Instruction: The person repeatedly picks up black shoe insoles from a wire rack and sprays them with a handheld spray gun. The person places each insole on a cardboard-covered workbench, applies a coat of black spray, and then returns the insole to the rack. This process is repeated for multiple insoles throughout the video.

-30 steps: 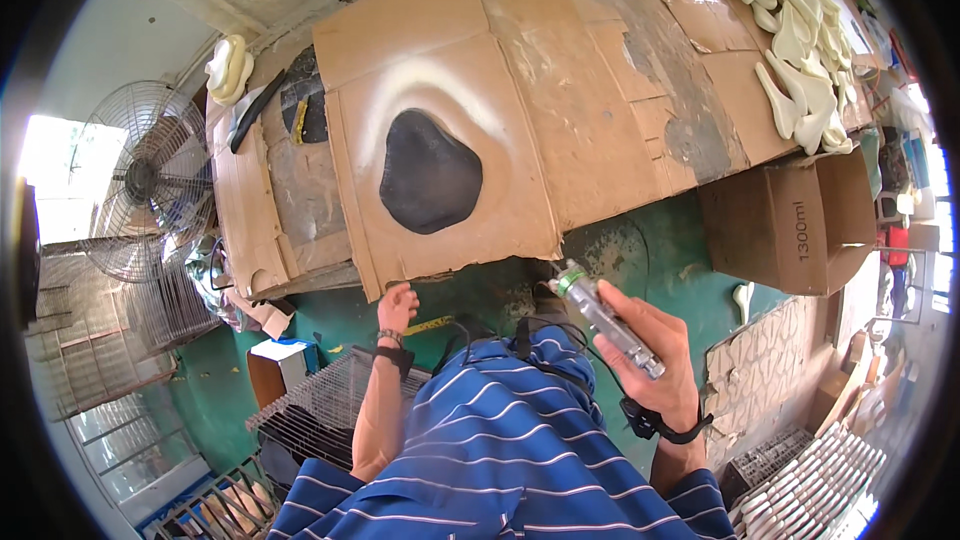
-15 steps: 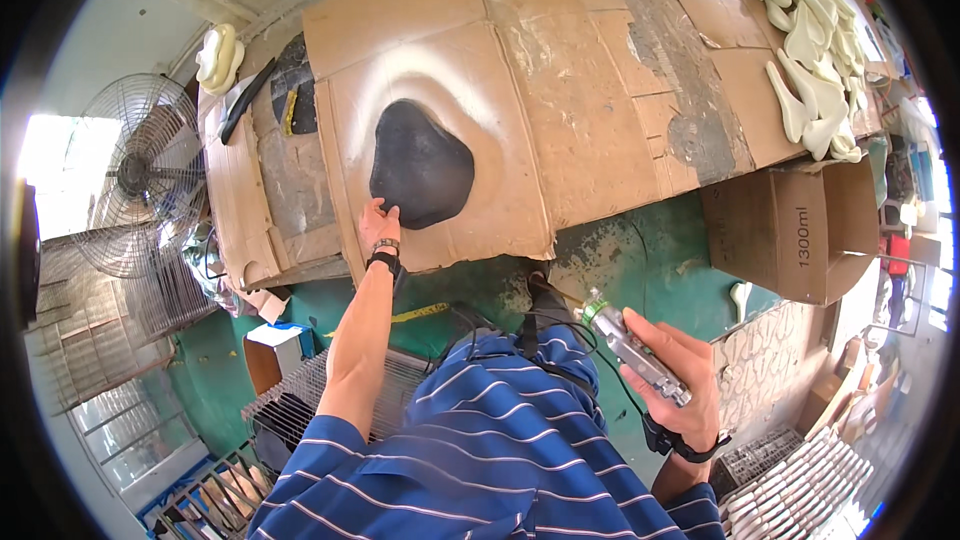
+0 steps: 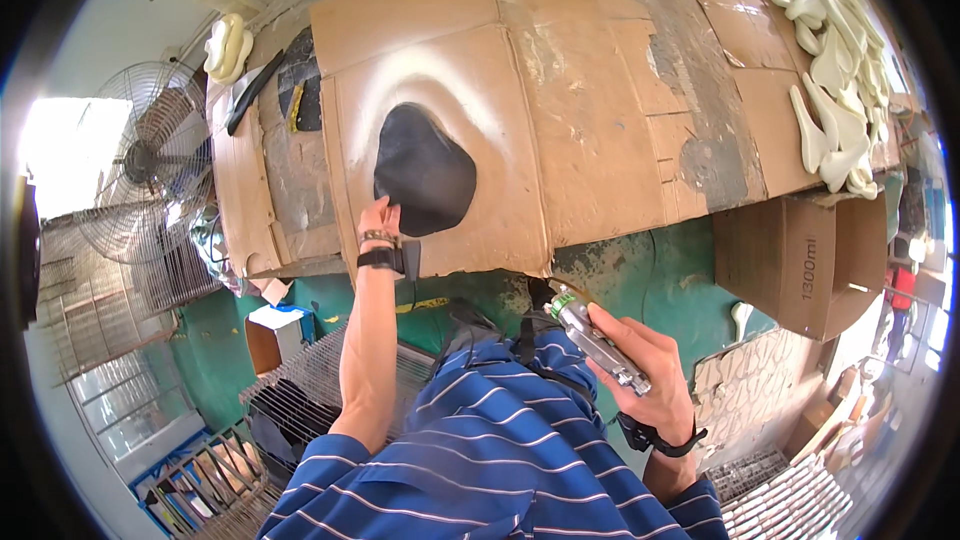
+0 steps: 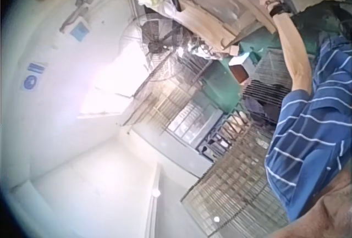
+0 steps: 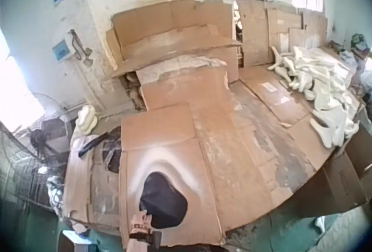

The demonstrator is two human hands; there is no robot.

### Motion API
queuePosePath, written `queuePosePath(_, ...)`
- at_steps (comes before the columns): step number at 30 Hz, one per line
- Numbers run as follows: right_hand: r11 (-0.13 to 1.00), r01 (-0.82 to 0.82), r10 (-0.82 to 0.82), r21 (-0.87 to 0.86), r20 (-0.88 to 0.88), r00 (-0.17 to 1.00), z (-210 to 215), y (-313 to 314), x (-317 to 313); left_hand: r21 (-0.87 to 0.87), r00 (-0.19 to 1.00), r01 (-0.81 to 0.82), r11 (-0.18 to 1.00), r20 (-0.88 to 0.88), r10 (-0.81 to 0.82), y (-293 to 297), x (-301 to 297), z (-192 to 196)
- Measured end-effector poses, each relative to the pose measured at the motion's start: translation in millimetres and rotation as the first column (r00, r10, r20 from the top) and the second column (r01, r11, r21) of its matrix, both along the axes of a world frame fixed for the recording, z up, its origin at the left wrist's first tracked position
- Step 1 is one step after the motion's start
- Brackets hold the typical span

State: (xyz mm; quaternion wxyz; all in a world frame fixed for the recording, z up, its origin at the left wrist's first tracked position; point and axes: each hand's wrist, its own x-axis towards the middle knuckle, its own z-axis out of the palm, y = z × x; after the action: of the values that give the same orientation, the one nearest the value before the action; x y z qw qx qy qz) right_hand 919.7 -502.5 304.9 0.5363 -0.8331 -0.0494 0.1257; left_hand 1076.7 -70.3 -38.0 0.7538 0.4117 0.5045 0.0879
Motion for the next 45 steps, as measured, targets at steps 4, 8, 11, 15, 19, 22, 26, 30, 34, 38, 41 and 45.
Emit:
queuePosePath(4,0.999,-0.054,0.054,-0.006,-0.01,0.998,-7,-1,18,-0.374,0.952,0.115,0.92,0.306,0.005,1,39,37)
queuePosePath(8,0.993,-0.112,0.112,-0.048,-0.003,0.994,-13,-1,32,-0.289,0.813,0.169,0.942,0.582,0.032,-12,73,120)
queuePosePath(11,0.989,-0.145,0.146,-0.035,0.035,0.989,-14,5,36,-0.295,0.741,0.138,0.946,0.664,0.099,-3,56,159)
queuePosePath(15,0.981,-0.19,0.192,-0.046,0.067,0.979,-8,21,35,-0.361,0.695,0.088,0.928,0.69,0.203,6,3,192)
queuePosePath(19,0.959,-0.28,0.283,-0.036,0.117,0.952,-14,45,25,-0.385,0.621,0.155,0.91,0.754,0.213,13,-75,211)
queuePosePath(22,0.917,-0.393,0.398,-0.07,0.078,0.914,-9,70,21,-0.429,0.601,0.093,0.898,0.743,0.293,20,-130,216)
queuePosePath(26,0.821,-0.556,0.569,-0.132,0.096,0.817,-16,116,11,-0.455,0.539,-0.011,0.891,0.747,0.388,34,-189,199)
queuePosePath(30,0.715,-0.68,0.698,-0.16,0.118,0.706,-21,160,-15,-0.465,0.51,-0.103,0.879,0.734,0.448,35,-250,231)
queuePosePath(34,0.668,-0.735,0.744,-0.116,0.063,0.665,-27,198,-54,-0.506,0.408,-0.259,0.823,0.714,0.568,47,-332,223)
queuePosePath(38,0.599,-0.796,0.792,-0.084,-0.084,0.605,-33,228,-86,-0.502,0.247,-0.438,0.746,0.73,0.637,45,-428,244)
queuePosePath(41,0.443,-0.891,0.881,-0.097,-0.136,0.452,-37,253,-94,-0.521,0.103,-0.614,0.592,0.691,0.715,31,-504,264)
queuePosePath(45,0.187,-0.971,0.967,-0.152,-0.144,0.208,-21,289,-99,-0.538,-0.156,-0.75,0.385,0.709,0.688,3,-596,266)
